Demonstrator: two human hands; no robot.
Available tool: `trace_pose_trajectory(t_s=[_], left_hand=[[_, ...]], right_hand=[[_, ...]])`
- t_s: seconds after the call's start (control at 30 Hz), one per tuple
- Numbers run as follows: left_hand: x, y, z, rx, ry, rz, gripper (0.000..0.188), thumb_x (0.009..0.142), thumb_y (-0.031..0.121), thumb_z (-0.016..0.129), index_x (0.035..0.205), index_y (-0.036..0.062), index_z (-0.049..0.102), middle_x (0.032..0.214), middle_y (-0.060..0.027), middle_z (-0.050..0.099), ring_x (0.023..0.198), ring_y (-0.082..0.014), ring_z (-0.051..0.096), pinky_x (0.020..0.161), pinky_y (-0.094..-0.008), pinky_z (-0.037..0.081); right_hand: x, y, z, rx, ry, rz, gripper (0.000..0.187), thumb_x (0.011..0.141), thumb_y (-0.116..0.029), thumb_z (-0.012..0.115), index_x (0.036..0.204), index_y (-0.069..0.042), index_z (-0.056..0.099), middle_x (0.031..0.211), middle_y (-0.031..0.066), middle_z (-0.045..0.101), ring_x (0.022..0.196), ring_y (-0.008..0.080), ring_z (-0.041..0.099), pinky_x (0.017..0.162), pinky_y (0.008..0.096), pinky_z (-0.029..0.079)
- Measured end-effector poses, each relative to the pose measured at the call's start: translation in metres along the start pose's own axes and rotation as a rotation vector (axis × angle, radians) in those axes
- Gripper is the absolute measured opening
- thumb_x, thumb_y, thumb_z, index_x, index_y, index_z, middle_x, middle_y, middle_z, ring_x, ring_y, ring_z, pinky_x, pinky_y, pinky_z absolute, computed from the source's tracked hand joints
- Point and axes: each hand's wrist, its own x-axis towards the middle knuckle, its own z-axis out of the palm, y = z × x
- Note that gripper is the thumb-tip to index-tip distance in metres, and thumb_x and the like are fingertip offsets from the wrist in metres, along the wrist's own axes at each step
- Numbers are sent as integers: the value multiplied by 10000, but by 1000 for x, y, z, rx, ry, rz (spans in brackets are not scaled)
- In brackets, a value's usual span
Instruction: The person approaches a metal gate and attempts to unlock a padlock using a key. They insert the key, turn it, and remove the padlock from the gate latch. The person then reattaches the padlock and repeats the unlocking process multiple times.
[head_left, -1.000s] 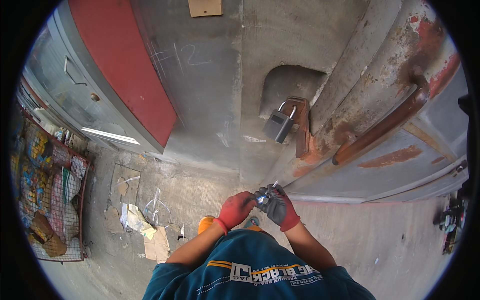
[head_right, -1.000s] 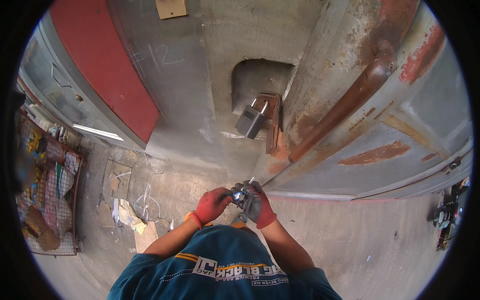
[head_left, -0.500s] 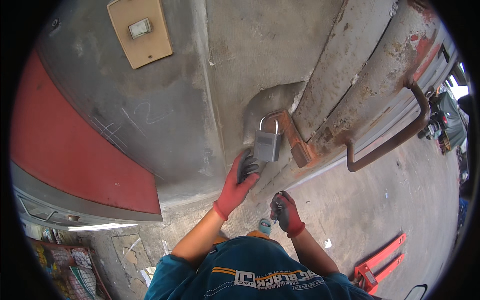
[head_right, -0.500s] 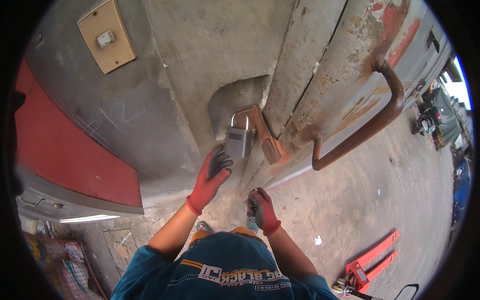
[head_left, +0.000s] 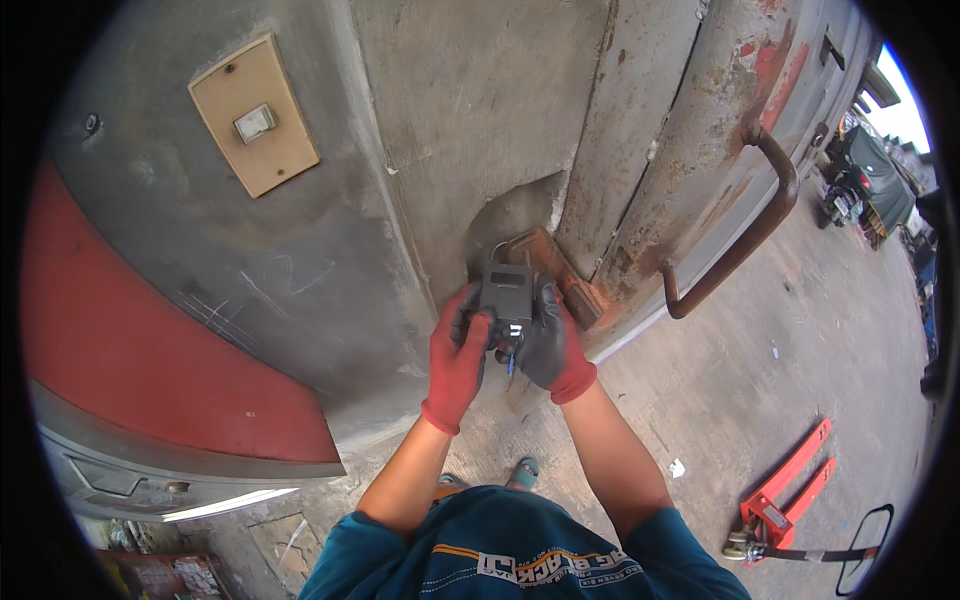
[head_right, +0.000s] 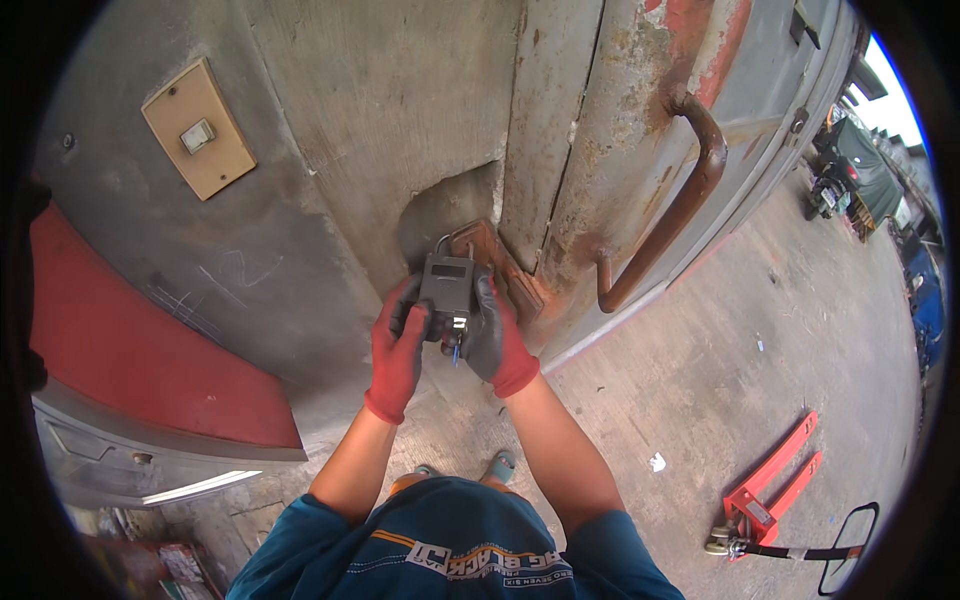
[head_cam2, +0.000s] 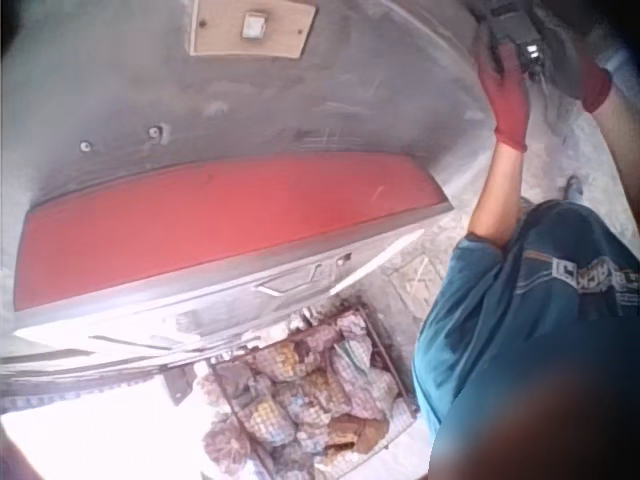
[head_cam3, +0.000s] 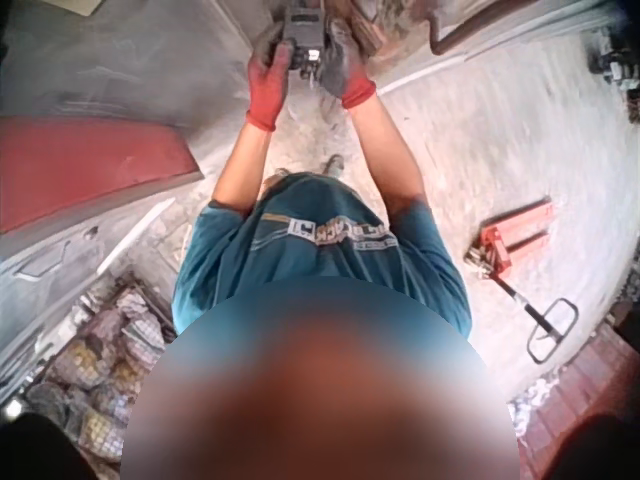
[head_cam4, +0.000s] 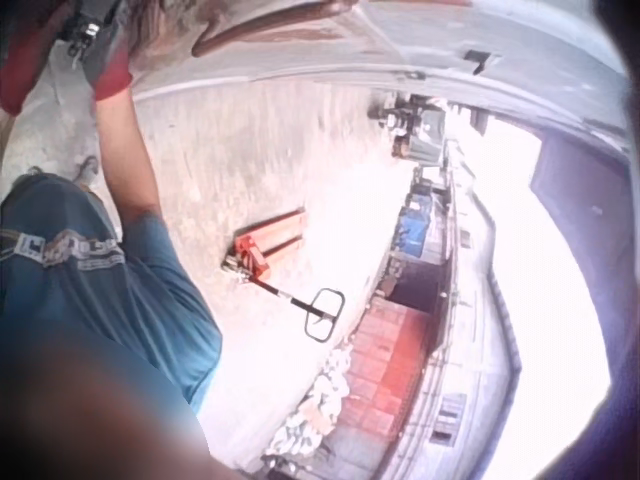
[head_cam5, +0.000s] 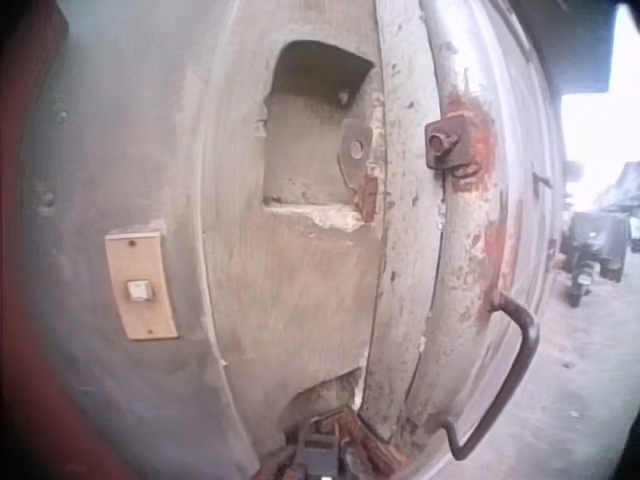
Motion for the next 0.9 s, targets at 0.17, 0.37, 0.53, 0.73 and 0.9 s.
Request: trace_pose_trajectory(t_s=[0.17,0.37,0.53,0.73,0.9], left_hand=[[0,0,2,278,91,64,477,1052,241,644,1425,-24,512,1216,-125,656,1035,-151,639,887,-309,537],[6,-18,28,284,302,123,401,1029,254,683,1299,-2,534,1128,-99,670,966,-143,639,811,-298,543],[5,-25,29,120,271,120,363,1028,181,651,1313,4,512,1112,-89,651,940,-137,620,789,-289,532],[0,-16,23,-23,195,11,405,989,61,607,1366,8,468,1201,-96,610,1017,-134,589,830,-295,513],[-3,-12,19,-15,132,-10,495,969,19,583,1436,10,420,1228,-105,602,1053,-149,591,889,-303,514]], right_hand=[[29,14,-9,1,-9,89,617,1045,-626,473,1411,-140,576,1228,36,687,1072,178,643,857,355,522],[39,28,-31,51,-94,-25,507,1066,-464,524,1407,-92,580,1248,27,677,1129,165,637,935,337,505],[38,32,-37,48,-25,-52,485,1058,-449,543,1375,-85,588,1211,31,678,1100,153,640,910,329,511],[35,31,-30,33,-29,-78,472,1040,-434,574,1352,-81,594,1155,31,688,1024,148,660,854,319,523],[35,27,-25,26,-10,-52,466,1041,-426,571,1351,-78,594,1144,36,688,1015,148,666,828,305,524]])
